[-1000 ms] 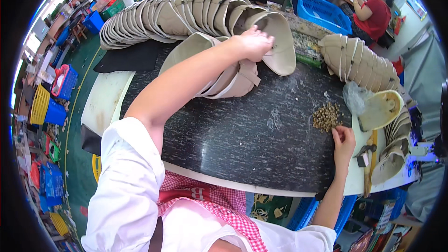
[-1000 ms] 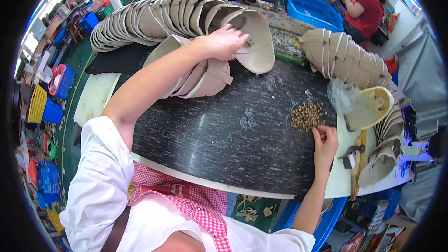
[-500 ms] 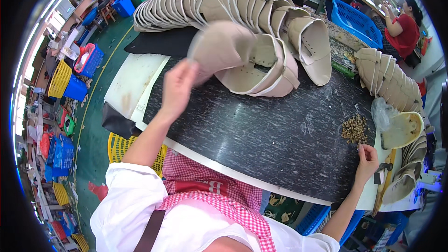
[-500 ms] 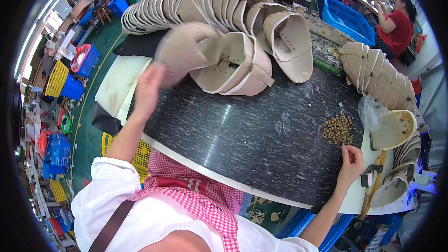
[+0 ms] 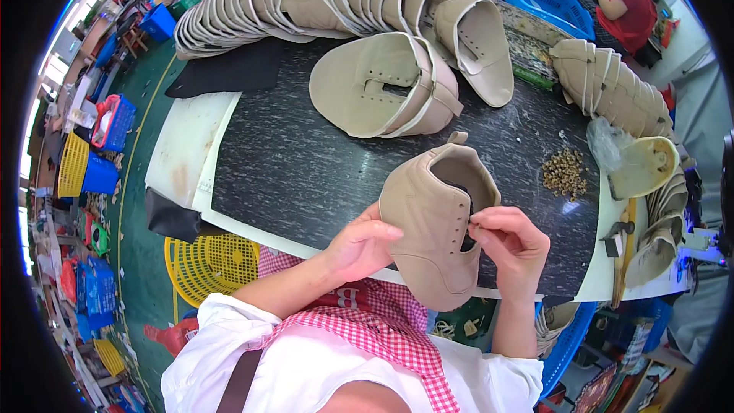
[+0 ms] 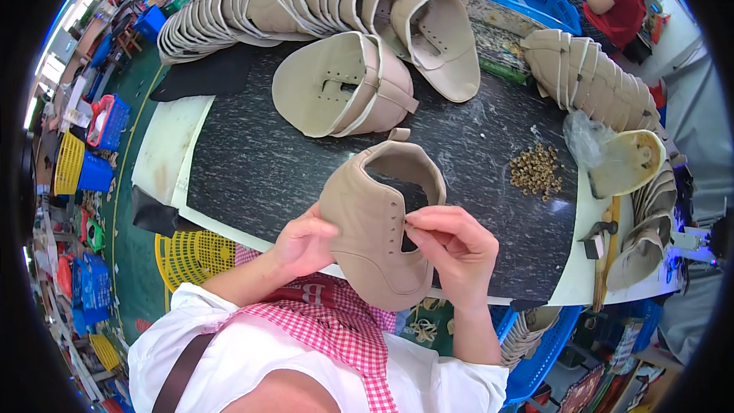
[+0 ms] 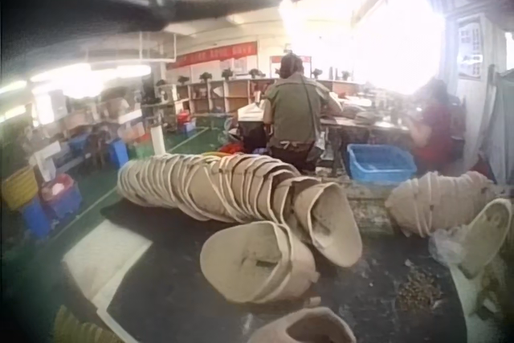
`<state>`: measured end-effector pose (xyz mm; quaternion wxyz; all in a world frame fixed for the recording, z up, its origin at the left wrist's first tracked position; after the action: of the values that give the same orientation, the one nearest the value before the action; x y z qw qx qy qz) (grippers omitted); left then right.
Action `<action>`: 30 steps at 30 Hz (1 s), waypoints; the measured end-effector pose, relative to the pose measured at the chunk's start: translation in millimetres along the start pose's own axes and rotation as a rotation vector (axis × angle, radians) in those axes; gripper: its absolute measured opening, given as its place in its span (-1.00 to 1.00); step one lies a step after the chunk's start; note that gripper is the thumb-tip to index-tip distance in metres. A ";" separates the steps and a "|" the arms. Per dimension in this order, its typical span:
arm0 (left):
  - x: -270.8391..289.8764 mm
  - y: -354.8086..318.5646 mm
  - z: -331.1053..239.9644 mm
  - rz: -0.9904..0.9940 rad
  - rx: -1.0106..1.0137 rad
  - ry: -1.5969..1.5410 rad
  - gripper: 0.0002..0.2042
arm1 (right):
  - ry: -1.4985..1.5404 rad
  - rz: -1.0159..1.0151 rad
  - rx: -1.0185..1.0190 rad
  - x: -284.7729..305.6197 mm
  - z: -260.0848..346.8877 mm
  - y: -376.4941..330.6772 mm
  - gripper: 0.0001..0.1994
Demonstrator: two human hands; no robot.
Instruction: Manually inserting metal eyelets or studs into pre-punched holes in shoe upper components.
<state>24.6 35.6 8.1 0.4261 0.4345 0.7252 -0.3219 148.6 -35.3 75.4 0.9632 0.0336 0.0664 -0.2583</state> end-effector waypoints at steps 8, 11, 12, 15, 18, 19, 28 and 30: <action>-20.9 14.5 3.0 -0.039 -0.005 0.129 -0.45 | -0.137 -0.038 0.138 3.4 23.5 6.4 -0.77; -27.2 17.0 3.5 0.015 -0.046 0.148 -0.50 | -0.303 -0.054 0.201 -7.9 31.4 7.3 -0.79; -27.8 18.0 4.7 0.025 -0.034 0.146 -0.50 | -0.363 -0.078 0.199 -7.7 32.6 7.8 -0.80; -26.2 16.8 -1.1 0.055 -0.058 0.276 -0.50 | -0.325 -0.056 0.169 -6.5 28.6 8.0 -0.82; -25.2 12.7 -5.6 0.041 -0.136 0.362 -0.47 | -0.225 -0.035 0.169 -7.7 25.2 10.0 -0.82; -27.9 12.2 -5.5 0.078 -0.178 0.401 -0.45 | -0.040 0.015 0.132 -7.1 21.1 11.9 -0.81; -8.8 18.5 -1.6 -0.043 -0.118 0.361 -0.49 | -0.941 -0.535 0.259 79.6 43.4 -11.3 -0.84; -3.0 24.5 -1.0 -0.100 -0.126 0.333 -0.51 | -1.302 -0.601 0.099 120.4 11.2 -9.0 -0.81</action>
<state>47.2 45.6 8.9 0.3102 0.4178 0.8251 -0.2202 248.5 -103.6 68.8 0.6921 -0.1035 -0.5267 -0.4826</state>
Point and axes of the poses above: each hand's wrist, its own y-axis towards the middle knuckle, its own x-axis out of the back of the hand, z = x × y, the point moved 10 cm from there along y, towards the middle knuckle, and after that the axes turned 8 degrees about -x, right-handed, at the moved point
